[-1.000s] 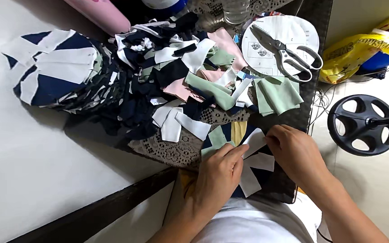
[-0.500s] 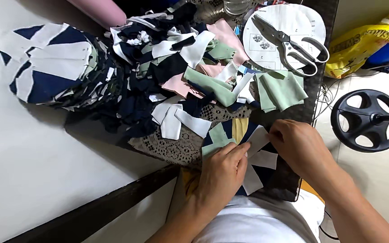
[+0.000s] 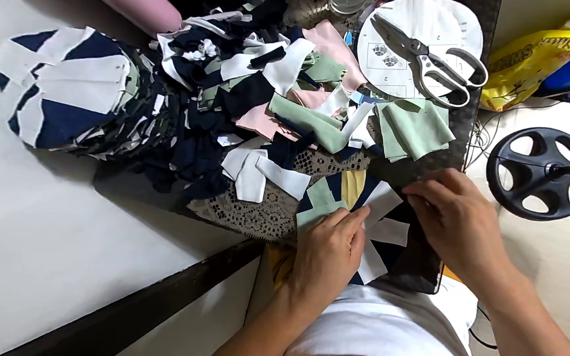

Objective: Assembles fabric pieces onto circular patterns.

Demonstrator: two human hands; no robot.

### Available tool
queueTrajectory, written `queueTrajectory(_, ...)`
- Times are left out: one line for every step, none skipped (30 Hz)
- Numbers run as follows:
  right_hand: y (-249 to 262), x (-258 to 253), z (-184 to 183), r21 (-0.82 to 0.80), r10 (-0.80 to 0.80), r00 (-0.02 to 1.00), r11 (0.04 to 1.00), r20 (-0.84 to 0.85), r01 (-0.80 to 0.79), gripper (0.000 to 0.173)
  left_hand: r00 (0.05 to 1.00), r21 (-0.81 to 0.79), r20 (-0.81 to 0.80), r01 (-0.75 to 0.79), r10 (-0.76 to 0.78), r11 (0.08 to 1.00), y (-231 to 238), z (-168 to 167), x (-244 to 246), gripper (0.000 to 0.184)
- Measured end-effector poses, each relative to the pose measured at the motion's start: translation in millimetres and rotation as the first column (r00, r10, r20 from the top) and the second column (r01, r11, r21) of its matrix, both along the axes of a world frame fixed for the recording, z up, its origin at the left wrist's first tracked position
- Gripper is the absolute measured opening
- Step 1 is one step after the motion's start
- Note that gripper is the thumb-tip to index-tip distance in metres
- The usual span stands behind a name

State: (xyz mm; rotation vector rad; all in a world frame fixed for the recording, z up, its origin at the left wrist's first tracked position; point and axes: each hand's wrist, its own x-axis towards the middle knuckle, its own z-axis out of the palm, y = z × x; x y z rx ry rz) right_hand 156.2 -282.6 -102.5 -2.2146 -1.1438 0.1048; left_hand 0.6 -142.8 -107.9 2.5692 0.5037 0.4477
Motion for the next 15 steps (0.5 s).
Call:
queueTrajectory(2.7, -3.3, -3.4, 0.005, 0.027, 0.999, 1.000, 0.032, -0.027, 0.017, 1.000, 0.002, -0.006, 0.000, 0.000, 1.000, -0.2, 0.4, -0.1, 0.030)
queueTrajectory(5.0, -5.8, -7.1, 0.010, 0.052, 0.997, 0.999, 0.055, -0.053, 0.019, 1.000, 0.003, -0.016, 0.000, 0.000, 1.000, -0.4, 0.9, -0.4, 0.030)
queueTrajectory(6.8, -7.6, -10.8, 0.006, 0.067, 0.994, 0.998, 0.084, -0.068, 0.020, 1.000, 0.003, -0.028, 0.001, 0.000, 1.000, -0.3, 1.6, -1.2, 0.030)
queueTrajectory(8.1, -8.8, -14.1, -0.006, 0.076, 0.991, 0.997, 0.113, -0.076, 0.021, 0.999, 0.002, -0.045, 0.002, -0.002, 1.000, 0.2, 3.0, -3.0, 0.030)
queueTrajectory(8.7, -9.4, -16.5, -0.018, 0.080, 0.989, 0.997, 0.125, -0.078, 0.021, 0.998, -0.002, -0.065, 0.003, -0.003, 1.000, 1.3, 5.5, -6.1, 0.030)
queueTrajectory(8.8, -9.0, -17.2, -0.023, 0.081, 0.989, 0.997, 0.122, -0.079, 0.021, 0.996, -0.009, -0.085, 0.001, -0.002, 1.000, 3.0, 9.4, -10.0, 0.030)
queueTrajectory(8.3, -8.2, -16.6, -0.020, 0.082, 0.991, 0.997, 0.106, -0.081, 0.021, 0.995, -0.021, -0.102, -0.006, 0.004, 1.000, 5.4, 14.2, -14.5, 0.030)
queueTrajectory(7.2, -7.3, -15.5, -0.009, 0.083, 0.993, 0.997, 0.080, -0.082, 0.021, 0.994, -0.026, -0.109, -0.020, 0.017, 0.999, 8.3, 19.3, -19.0, 0.030)
queueTrajectory(5.7, -6.6, -14.1, 0.008, 0.078, 0.996, 0.997, 0.049, -0.079, 0.022, 0.994, -0.014, -0.103, -0.040, 0.038, 0.999, 11.4, 24.3, -22.1, 0.029)
queueTrajectory(4.1, -5.9, -13.0, 0.028, 0.071, 0.997, 0.997, 0.028, -0.072, 0.022, 0.995, 0.017, -0.080, -0.059, 0.060, 0.998, 14.0, 28.0, -22.9, 0.029)
queueTrajectory(2.9, -5.5, -12.4, 0.049, 0.061, 0.998, 0.997, 0.015, -0.062, 0.023, 0.997, 0.056, -0.048, -0.065, 0.067, 0.996, 15.4, 29.6, -21.7, 0.030)
queueTrajectory(2.1, -5.5, -12.1, 0.069, 0.054, 0.999, 0.996, 0.006, -0.054, 0.023, 0.999, 0.090, -0.030, -0.039, 0.042, 0.995, 16.2, 28.7, -19.4, 0.032)
queueTrajectory(1.8, -5.8, -12.0, 0.090, 0.049, 0.999, 0.995, 0.003, -0.049, 0.024, 0.999, 0.110, -0.034, 0.021, -0.018, 0.994, 16.7, 24.5, -16.7, 0.038)
queueTrajectory(1.9, -6.2, -11.8, 0.104, 0.047, 0.999, 0.993, 0.003, -0.047, 0.024, 0.994, 0.119, -0.052, 0.102, -0.096, 0.988, 17.0, 17.3, -13.4, 0.047)
queueTrajectory(2.1, -6.5, -11.3, 0.114, 0.047, 0.999, 0.992, 0.006, -0.047, 0.024, 0.982, 0.128, -0.075, 0.181, -0.172, 0.975, 17.2, 8.4, -9.8, 0.057)
